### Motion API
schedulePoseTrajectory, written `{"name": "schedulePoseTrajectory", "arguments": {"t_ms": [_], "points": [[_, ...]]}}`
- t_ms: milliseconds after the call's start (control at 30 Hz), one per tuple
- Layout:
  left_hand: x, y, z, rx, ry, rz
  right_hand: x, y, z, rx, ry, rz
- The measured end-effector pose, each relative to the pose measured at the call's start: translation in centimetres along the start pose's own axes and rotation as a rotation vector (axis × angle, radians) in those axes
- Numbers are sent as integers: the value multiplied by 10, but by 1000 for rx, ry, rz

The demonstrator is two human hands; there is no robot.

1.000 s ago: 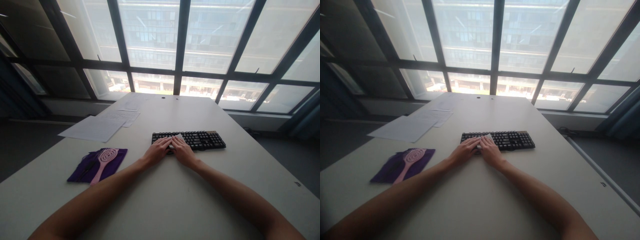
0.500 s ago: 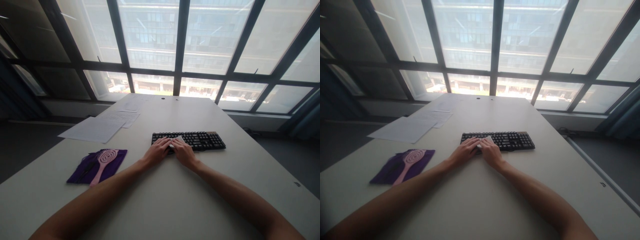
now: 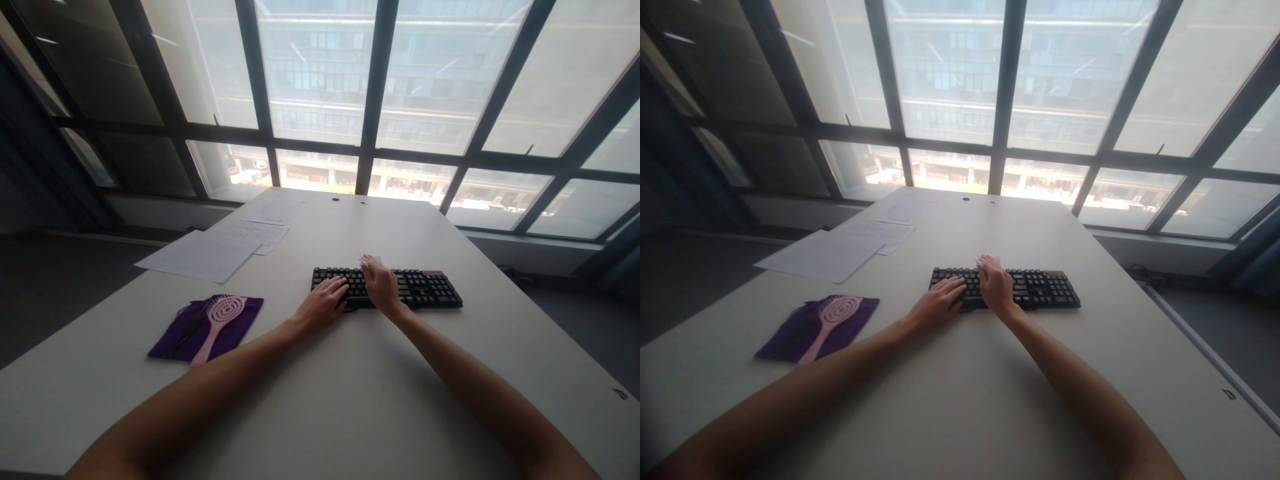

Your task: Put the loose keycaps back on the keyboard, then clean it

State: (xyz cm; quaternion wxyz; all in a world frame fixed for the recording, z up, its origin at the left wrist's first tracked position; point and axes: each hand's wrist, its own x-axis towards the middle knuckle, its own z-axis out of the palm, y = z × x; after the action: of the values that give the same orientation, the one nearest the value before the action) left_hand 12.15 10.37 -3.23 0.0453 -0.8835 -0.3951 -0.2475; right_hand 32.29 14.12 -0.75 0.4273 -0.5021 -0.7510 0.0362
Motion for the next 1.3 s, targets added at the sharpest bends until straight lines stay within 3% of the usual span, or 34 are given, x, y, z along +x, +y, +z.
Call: {"name": "schedulePoseTrajectory", "arguments": {"t_ms": [167,367,600,767,967,1300], "points": [[0,-1,-3,-13,12,10,10,-12,30,-100,-337,-186],[0,-2,-1,-22,19,24,7,6,22,-142,-465,-284],[-1,-1,1,-16,17,-5,-4,36,-4,-203,-419,-215],[-2,-1,1,-18,29,1,-8,48,-10,-245,-362,-96],[-2,-1,-1,-29,26,-10,-15,34,-4,-239,-319,-78],[-4,-5,-1,-38,3,-30,-40,1,0,-142,-378,-285]]}}
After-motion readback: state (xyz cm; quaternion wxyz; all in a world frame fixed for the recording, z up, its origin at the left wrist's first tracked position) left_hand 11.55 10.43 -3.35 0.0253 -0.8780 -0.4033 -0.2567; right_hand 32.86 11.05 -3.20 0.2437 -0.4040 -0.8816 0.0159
